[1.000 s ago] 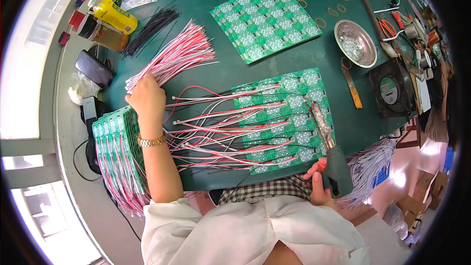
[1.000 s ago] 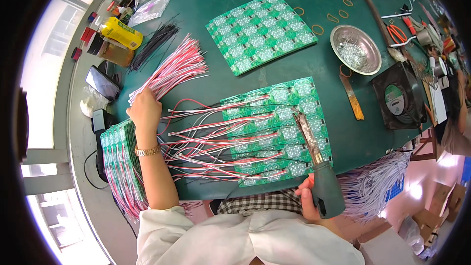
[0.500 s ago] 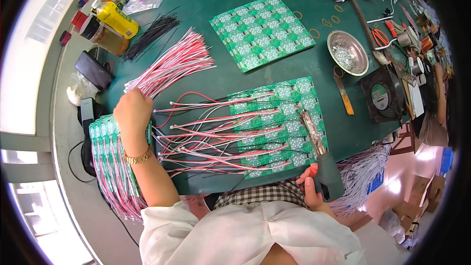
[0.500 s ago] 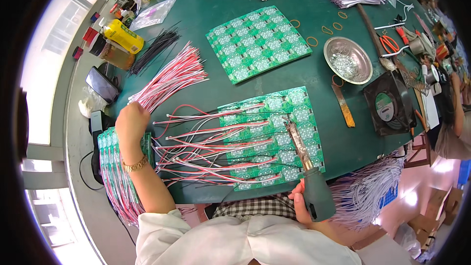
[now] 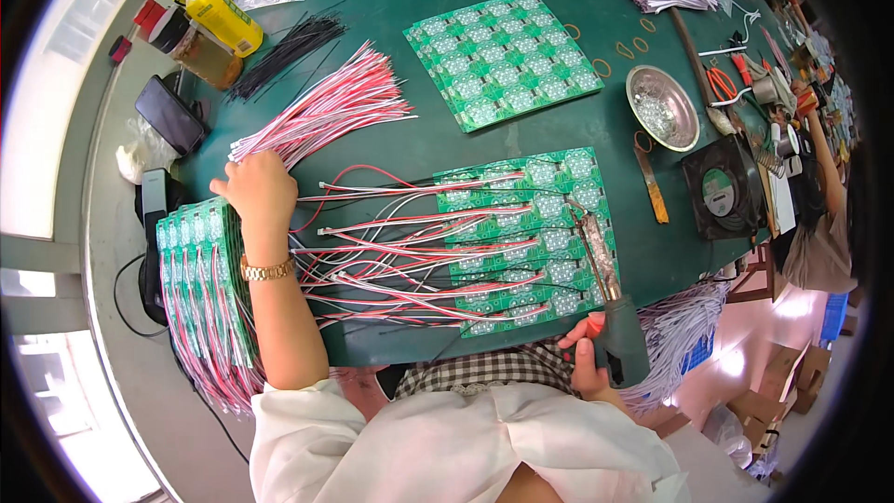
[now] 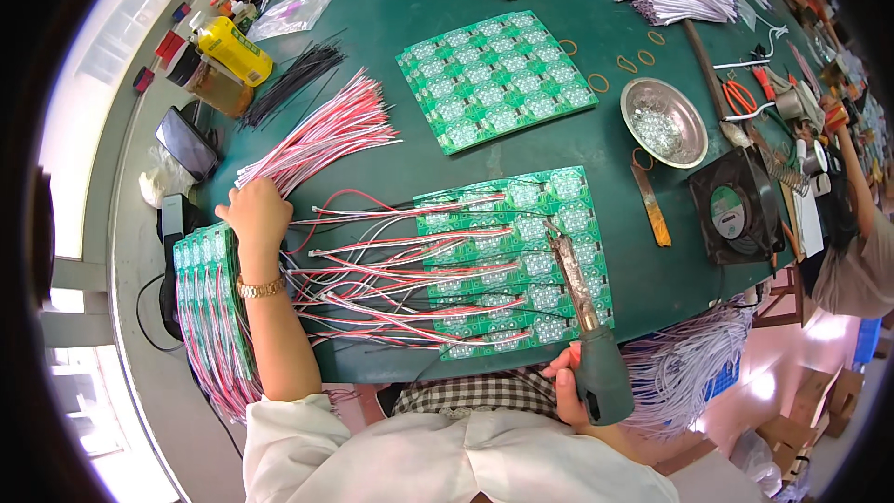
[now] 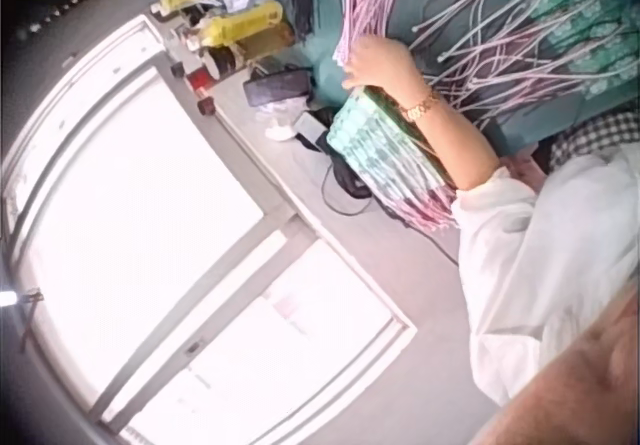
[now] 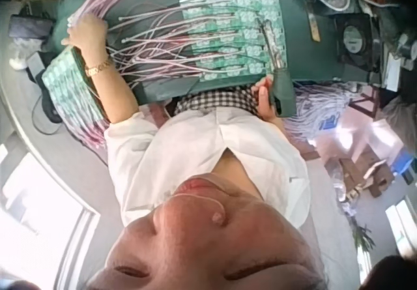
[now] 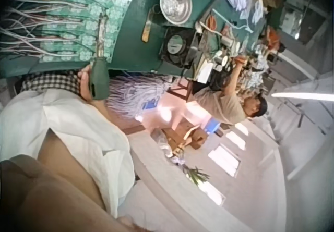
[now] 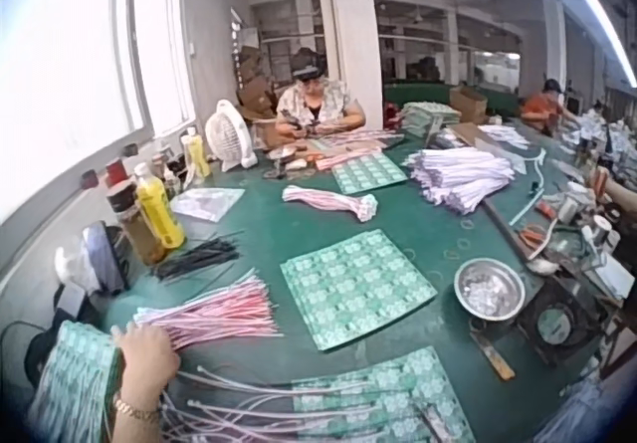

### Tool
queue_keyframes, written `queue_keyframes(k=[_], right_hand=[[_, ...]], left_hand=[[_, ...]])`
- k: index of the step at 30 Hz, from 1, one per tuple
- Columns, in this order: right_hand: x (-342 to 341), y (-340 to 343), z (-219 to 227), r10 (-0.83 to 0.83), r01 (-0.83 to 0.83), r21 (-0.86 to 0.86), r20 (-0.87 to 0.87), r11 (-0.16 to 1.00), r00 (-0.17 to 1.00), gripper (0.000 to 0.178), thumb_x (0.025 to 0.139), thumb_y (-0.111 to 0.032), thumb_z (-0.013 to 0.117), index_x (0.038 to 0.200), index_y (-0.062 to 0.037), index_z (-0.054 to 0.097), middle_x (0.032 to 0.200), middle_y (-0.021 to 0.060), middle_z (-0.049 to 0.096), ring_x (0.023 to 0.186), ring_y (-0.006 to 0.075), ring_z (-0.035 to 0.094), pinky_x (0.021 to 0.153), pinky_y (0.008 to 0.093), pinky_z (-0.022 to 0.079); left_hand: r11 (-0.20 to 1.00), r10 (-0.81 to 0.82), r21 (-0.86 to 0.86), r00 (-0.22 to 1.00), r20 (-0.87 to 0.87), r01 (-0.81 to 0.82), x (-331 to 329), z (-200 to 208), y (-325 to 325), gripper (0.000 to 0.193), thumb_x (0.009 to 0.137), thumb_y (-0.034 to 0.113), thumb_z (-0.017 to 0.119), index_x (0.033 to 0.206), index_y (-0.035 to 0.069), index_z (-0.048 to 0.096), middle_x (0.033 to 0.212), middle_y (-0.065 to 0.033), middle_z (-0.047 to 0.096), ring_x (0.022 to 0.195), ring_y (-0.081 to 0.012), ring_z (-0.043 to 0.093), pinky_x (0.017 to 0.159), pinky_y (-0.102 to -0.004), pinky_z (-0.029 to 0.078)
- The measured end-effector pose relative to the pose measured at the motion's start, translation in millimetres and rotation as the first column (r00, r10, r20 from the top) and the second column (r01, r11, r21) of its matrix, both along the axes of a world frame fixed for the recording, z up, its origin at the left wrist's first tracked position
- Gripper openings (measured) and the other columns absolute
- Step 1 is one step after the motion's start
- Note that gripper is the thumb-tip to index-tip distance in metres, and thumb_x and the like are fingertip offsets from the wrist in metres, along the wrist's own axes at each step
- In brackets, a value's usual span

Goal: The person attaches wires to circuit boards, positioning the wire ends onto the boards by hand and soldering them in place with a soldering tool.

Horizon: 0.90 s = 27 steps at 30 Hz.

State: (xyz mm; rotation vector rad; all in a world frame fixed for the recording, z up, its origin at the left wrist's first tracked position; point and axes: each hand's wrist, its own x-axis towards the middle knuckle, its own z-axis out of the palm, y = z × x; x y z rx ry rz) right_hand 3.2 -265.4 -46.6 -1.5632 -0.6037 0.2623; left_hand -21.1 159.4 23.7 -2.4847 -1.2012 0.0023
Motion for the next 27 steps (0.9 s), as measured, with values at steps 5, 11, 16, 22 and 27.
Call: queue_keyframes(k=[5,11,16,22,27], right_hand=[[-2,3,3,-0.053,0.055,0.032,-0.074,0.998,0.996,0.032,0.082,-0.002,0.049,0.112,0.0024,0.039,0.078,0.0112,0.053,0.065,0.0167,0.055,0.059,0.0282,0.047],[0,-2,-6,-0.005,0.004,-0.021,-0.044,1.0,0.999,0.027,0.082,-0.003,0.049,0.107,0.0031,0.041,0.077,0.0099,0.052,0.064,0.0162,0.055,0.059,0.0283,0.046],[-4,4,0,-0.046,0.047,0.006,-0.029,0.999,0.999,0.025,0.082,-0.004,0.049,0.105,0.0033,0.043,0.077,0.0096,0.052,0.064,0.0154,0.055,0.059,0.0287,0.046],[6,-6,-9,0.051,-0.045,-0.058,0.091,0.997,0.995,0.035,0.083,-0.007,0.05,0.115,0.0005,0.039,0.08,0.0101,0.055,0.066,0.0144,0.054,0.058,0.0274,0.045],[-7,3,5,-0.086,0.098,0.102,-0.111,0.99,0.99,0.038,0.084,-0.01,0.051,0.119,-0.0023,0.037,0.08,0.0104,0.055,0.065,0.0161,0.054,0.059,0.029,0.045]], left_hand=[[0.984,-0.03,0.175,0.993,0.117,0.009,4,-15,4,0.006,0.069,0.009,0.058,0.066,0.008,0.063,0.069,-0.0125,0.062,0.088,-0.0336,0.058,0.088,-0.0673,0.027],[0.998,-0.049,0.041,0.956,0.289,0.039,1,21,-12,0.01,0.072,0.011,0.053,0.071,0.004,0.06,0.063,-0.0132,0.06,0.064,-0.029,0.059,0.072,-0.05,0.04],[0.598,0.323,-0.66,0.616,0.718,0.455,1,33,-13,0.016,0.088,0.014,0.047,0.089,0.002,0.058,0.061,-0.0023,0.054,0.045,-0.0059,0.039,0.044,-0.0199,0.031],[0.062,0.72,-0.553,0.346,0.602,0.831,38,10,-48,0.041,0.091,0.019,0.051,0.127,0.001,0.041,0.091,-0.0074,0.063,0.06,-0.0054,0.052,0.051,-0.0179,0.042],[-0.189,0.918,-0.398,0.306,0.253,0.898,46,2,-84,0.039,0.09,0.02,0.054,0.125,0.006,0.044,0.11,-0.0049,0.06,0.084,-0.0081,0.06,0.072,-0.0232,0.051]])
